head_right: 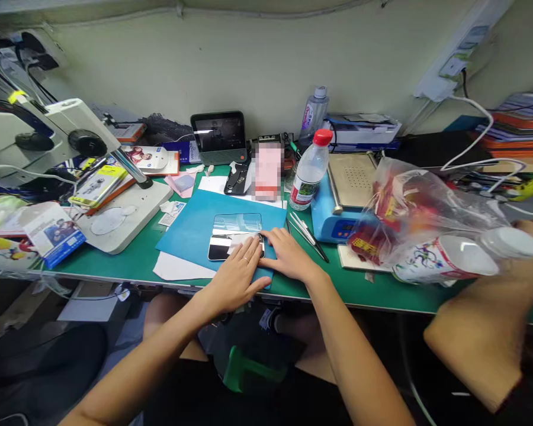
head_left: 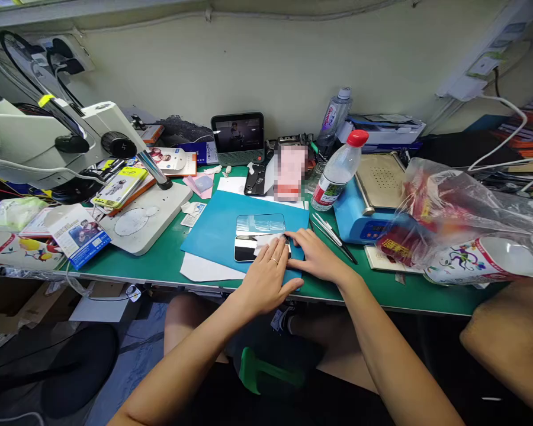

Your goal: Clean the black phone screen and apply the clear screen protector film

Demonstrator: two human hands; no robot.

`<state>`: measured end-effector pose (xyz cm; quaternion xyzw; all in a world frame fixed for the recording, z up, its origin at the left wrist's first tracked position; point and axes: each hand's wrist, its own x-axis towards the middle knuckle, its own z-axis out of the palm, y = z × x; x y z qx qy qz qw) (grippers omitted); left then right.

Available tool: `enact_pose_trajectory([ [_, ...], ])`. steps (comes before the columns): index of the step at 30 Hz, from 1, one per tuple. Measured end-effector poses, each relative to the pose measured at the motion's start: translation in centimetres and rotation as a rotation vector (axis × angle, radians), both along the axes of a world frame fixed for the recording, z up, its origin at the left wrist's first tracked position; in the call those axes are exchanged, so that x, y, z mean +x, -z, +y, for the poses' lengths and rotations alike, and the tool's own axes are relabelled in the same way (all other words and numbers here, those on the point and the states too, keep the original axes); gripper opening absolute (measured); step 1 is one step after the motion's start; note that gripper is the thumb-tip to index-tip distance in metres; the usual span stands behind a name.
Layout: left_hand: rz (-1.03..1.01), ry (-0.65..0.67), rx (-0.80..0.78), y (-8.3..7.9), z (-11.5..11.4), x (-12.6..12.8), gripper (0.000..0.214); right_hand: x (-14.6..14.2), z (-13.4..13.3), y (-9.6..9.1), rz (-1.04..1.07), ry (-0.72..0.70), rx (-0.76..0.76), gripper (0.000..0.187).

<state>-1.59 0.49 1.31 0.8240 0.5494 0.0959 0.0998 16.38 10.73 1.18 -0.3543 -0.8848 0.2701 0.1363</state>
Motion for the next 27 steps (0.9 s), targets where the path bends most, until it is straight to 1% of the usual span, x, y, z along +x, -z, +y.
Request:
enact_pose_trajectory([
  [2, -0.004, -0.006, 0.014, 0.3, -0.1, -0.1, 0.084, 0.0, -0.1, 0.2, 0.009, -0.003, 0.016, 0.065],
  [5, 0.000, -0.049, 0.034, 0.7, -0.8, -1.3, 0.085, 0.2, -0.1, 0.4, 0.035, -0.005, 0.027, 0.066],
  [10, -0.003, -0.183, 0.074, 1.7, -2.3, -5.2, 0.083, 0.4, 0.1, 0.6, 0.082, 0.003, 0.010, 0.058],
  [13, -0.031, -0.229, 0.108, 1.7, -3.0, -7.3, 0.078, 0.4, 0.1, 0.6, 0.096, 0.021, -0.003, 0.052],
  [14, -0.046, -0.231, 0.120, 1.6, -3.1, -7.9, 0.073, 0.4, 0.1, 0.7, 0.100, 0.028, -0.005, 0.051],
  [16, -0.085, -0.230, 0.147, 1.4, -3.2, -9.0, 0.056, 0.3, 0.0, 0.7, 0.107, 0.045, -0.006, 0.054],
  [18, -0.129, -0.243, 0.179, 1.1, -3.1, -9.9, 0.039, 0.2, -0.1, 0.8, 0.114, 0.067, 0.000, 0.061],
  [20, -0.167, -0.264, 0.208, 1.1, -2.8, -10.8, 0.030, 0.1, -0.2, 0.8, 0.118, 0.099, 0.000, 0.069],
  [23, -0.201, -0.284, 0.236, 1.0, -2.2, -12.0, 0.022, -0.1, -0.3, 0.0, 0.109, 0.139, -0.029, 0.069],
  [27, -0.217, -0.357, 0.264, 0.2, -0.7, -13.5, 0.021, -0.9, 0.4, -2.1, 0.111, 0.186, -0.050, 0.052],
])
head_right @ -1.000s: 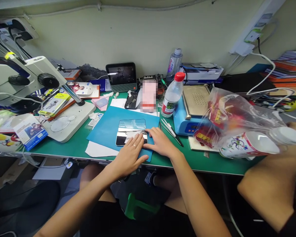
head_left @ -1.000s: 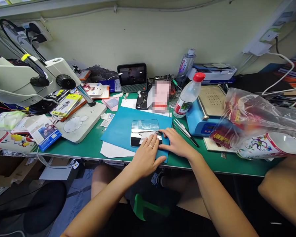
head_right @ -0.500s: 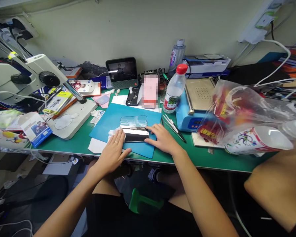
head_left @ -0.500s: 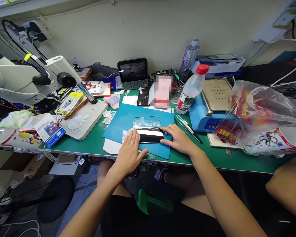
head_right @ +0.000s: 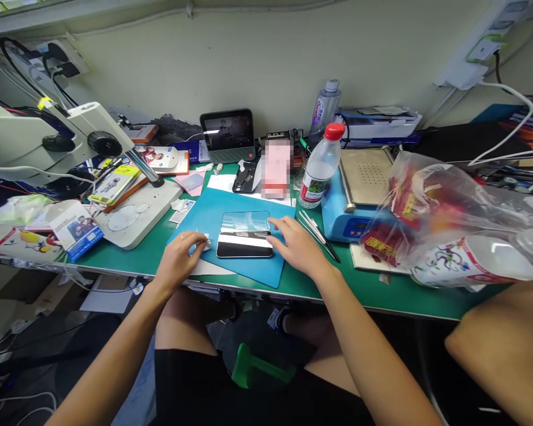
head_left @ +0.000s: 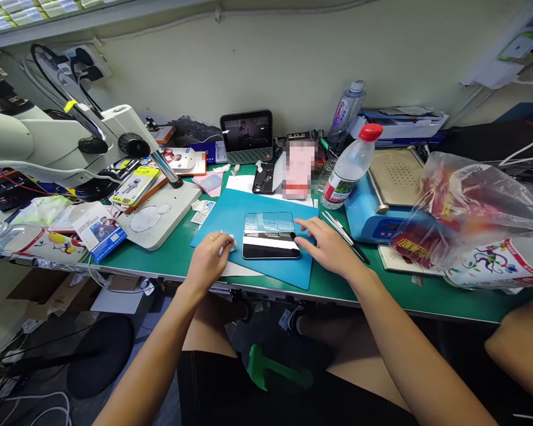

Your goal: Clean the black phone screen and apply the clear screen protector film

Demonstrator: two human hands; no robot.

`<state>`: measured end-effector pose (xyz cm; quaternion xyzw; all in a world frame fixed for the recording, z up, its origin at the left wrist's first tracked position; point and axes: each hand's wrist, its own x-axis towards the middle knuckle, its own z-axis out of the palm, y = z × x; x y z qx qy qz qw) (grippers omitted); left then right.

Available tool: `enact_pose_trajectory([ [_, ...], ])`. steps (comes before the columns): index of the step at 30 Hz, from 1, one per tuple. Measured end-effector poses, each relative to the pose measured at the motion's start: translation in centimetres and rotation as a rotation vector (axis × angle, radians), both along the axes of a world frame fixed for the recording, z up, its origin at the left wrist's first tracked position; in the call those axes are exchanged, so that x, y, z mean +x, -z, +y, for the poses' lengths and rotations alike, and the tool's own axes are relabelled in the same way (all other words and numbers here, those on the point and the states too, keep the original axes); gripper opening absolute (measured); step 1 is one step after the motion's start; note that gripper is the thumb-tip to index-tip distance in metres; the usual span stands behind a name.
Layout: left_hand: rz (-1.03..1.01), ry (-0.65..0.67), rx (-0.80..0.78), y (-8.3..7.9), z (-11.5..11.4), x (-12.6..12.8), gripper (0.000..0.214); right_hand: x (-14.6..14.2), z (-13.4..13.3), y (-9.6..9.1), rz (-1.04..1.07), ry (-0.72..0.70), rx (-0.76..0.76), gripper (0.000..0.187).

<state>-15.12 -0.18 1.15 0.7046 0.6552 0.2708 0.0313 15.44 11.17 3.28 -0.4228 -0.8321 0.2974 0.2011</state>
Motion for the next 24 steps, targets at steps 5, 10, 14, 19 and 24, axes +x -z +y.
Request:
enact_pose_trajectory([
  [5, 0.004, -0.045, -0.053, -1.7, 3.1, -0.7, 0.021, -1.6, 2.1, -1.0, 0.005, 0.155, -0.082, 0.050],
  [10, -0.050, -0.010, -0.175, -2.0, 5.2, 1.8, 0.032, -2.4, 2.8, 0.6, 0.058, 0.229, -0.248, 0.059],
  [14, -0.195, 0.025, -0.294, -1.7, 5.6, 4.0, 0.035, -2.6, 2.4, 1.3, 0.133, 0.260, -0.337, 0.065],
  [19, -0.527, -0.072, -0.383, -1.6, 5.9, 4.7, 0.059, -3.1, 2.1, 1.5, 0.266, 0.297, -0.442, 0.070],
  [24, -0.900, -0.173, -0.359, -1.8, 7.0, 4.4, 0.065, -3.2, 2.6, 1.3, 0.392, 0.365, -0.507, 0.067],
])
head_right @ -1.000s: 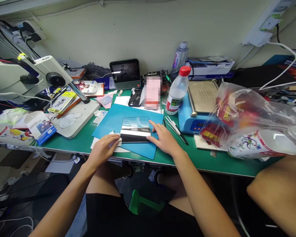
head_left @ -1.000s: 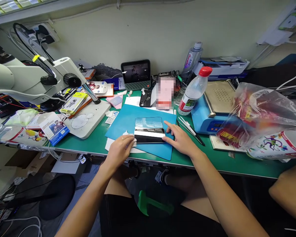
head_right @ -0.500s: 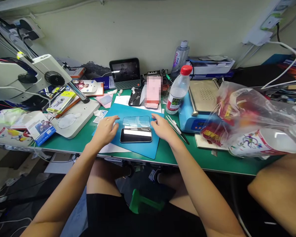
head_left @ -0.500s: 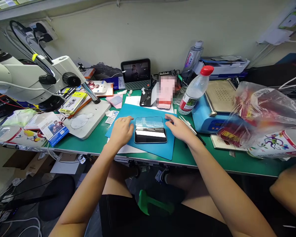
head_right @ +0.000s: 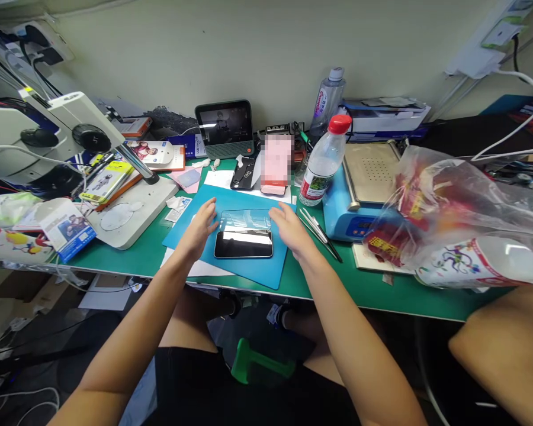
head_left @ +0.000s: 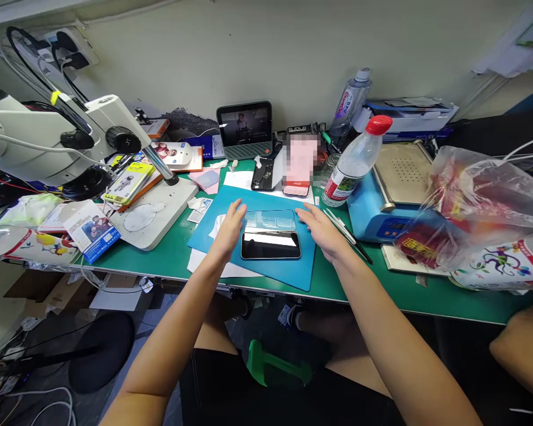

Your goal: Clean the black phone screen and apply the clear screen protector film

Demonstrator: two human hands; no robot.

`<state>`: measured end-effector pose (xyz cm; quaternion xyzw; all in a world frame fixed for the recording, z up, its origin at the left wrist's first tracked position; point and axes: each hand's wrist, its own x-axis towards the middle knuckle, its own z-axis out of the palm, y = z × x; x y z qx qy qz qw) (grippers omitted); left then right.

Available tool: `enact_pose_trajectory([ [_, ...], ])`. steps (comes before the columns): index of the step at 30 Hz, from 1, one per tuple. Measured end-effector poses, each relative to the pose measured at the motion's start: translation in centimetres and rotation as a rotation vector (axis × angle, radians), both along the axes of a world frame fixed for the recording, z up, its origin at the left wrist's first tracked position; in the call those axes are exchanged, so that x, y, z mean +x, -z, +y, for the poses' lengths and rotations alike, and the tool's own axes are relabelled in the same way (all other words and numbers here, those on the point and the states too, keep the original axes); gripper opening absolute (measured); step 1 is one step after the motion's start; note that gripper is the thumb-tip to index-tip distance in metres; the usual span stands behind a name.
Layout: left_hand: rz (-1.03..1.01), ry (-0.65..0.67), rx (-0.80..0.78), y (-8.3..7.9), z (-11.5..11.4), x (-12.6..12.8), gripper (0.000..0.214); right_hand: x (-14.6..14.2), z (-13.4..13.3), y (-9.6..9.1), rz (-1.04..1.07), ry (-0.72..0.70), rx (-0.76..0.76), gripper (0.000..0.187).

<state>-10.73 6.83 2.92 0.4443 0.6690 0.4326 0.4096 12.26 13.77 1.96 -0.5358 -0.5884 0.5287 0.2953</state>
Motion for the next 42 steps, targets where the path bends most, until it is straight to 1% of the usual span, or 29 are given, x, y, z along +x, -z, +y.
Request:
enact_pose_trajectory([
  [3, -0.179, -0.064, -0.007, -0.3, 0.4, -0.2, 0.067, 0.2, 0.5, -0.2, 0.036, 0.043, -0.029, 0.066],
  [7, -0.325, -0.120, -0.023, -0.8, 0.7, -0.6, 0.069, 0.3, 0.9, -0.6, 0.065, 0.079, -0.079, 0.066],
  [12, -0.393, -0.147, -0.036, -1.0, 1.1, -1.3, 0.066, 0.2, 1.0, -0.9, 0.098, 0.090, -0.108, 0.069],
  [17, -0.383, -0.162, -0.017, -0.7, 1.7, -1.5, 0.062, 0.1, 1.3, -0.7, 0.122, 0.099, -0.119, 0.075],
  [21, -0.323, -0.191, 0.038, -0.3, 2.1, -1.3, 0.056, 0.3, 1.3, -0.8, 0.159, 0.086, -0.087, 0.076],
  [24, -0.248, -0.176, 0.095, 0.0, 2.3, -1.4, 0.050, 0.5, 0.9, -0.9, 0.173, 0.060, -0.018, 0.074],
  [27, -0.139, -0.137, 0.152, 0.3, 1.8, -1.6, 0.043, 0.7, 0.3, -0.7, 0.139, 0.023, 0.076, 0.068],
  [29, -0.051, -0.107, 0.191, 0.6, 1.1, -1.5, 0.041, 1.0, -0.2, -0.4, 0.092, -0.008, 0.133, 0.066],
  [33, 0.124, 0.003, 0.249, 1.0, -1.2, -1.2, 0.034, 1.5, -1.4, 0.3, -0.005, -0.055, 0.259, 0.059],
  [36, 0.239, 0.080, 0.285, 1.0, -2.7, -1.1, 0.037, 1.9, -2.4, 0.3, -0.042, -0.071, 0.329, 0.053],
  [39, 0.343, 0.128, 0.307, 1.0, -3.4, -1.5, 0.040, 2.3, -3.0, 0.1, -0.077, -0.120, 0.379, 0.047],
  [42, 0.434, 0.235, 0.302, 1.0, -3.6, -1.9, 0.040, 2.9, -3.0, -0.2, -0.188, -0.232, 0.470, 0.047],
])
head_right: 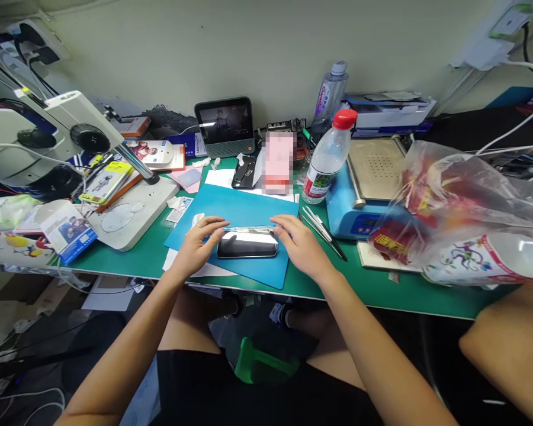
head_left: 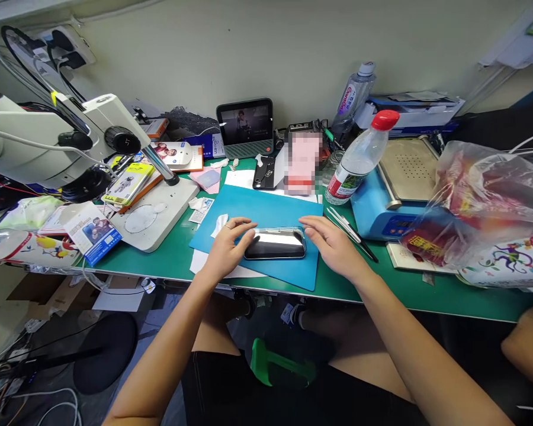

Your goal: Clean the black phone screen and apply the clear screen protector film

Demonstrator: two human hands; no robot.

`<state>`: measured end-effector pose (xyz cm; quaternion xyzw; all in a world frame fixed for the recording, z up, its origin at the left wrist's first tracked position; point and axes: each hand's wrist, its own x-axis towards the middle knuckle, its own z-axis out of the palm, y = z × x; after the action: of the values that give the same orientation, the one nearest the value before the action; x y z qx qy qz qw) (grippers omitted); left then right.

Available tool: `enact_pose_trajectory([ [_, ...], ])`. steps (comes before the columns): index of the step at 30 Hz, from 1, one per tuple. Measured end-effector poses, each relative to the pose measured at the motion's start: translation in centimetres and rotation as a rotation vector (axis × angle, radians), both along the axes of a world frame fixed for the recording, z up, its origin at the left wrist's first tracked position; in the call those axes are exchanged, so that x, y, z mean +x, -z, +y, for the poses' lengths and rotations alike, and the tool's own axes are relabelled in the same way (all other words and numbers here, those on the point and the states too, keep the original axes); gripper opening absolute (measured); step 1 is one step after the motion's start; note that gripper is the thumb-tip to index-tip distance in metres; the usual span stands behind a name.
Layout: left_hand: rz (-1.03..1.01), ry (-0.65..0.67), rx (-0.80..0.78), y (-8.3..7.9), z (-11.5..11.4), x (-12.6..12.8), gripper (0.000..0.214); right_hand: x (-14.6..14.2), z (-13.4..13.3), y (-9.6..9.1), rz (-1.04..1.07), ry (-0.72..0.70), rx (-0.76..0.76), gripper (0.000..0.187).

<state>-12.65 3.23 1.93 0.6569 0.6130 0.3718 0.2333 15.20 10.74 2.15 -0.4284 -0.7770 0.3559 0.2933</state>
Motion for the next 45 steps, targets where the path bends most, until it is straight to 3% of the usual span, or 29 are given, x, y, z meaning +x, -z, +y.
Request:
enact_pose_trajectory([
  [6, 0.191, 0.205, -0.048, 0.1, 0.4, -0.2, 0.075, 1.6, 0.8, -0.1, -0.255, -0.171, 0.038, 0.075],
  [8, 0.232, 0.236, -0.048, 0.3, 0.4, -0.2, 0.078, 2.0, 0.9, 0.1, -0.307, -0.231, 0.030, 0.081],
  [14, 0.293, 0.269, -0.031, 0.7, 0.4, -0.3, 0.073, 2.7, 1.4, 0.6, -0.307, -0.300, -0.007, 0.074],
  [34, 0.239, 0.262, 0.117, 2.5, -0.4, -1.2, 0.069, 2.9, 1.6, 1.6, -0.242, -0.343, 0.148, 0.068],
  [45, 0.240, 0.277, 0.136, 2.4, -0.4, -1.2, 0.061, 2.9, 1.6, 2.3, -0.235, -0.354, 0.161, 0.067],
])
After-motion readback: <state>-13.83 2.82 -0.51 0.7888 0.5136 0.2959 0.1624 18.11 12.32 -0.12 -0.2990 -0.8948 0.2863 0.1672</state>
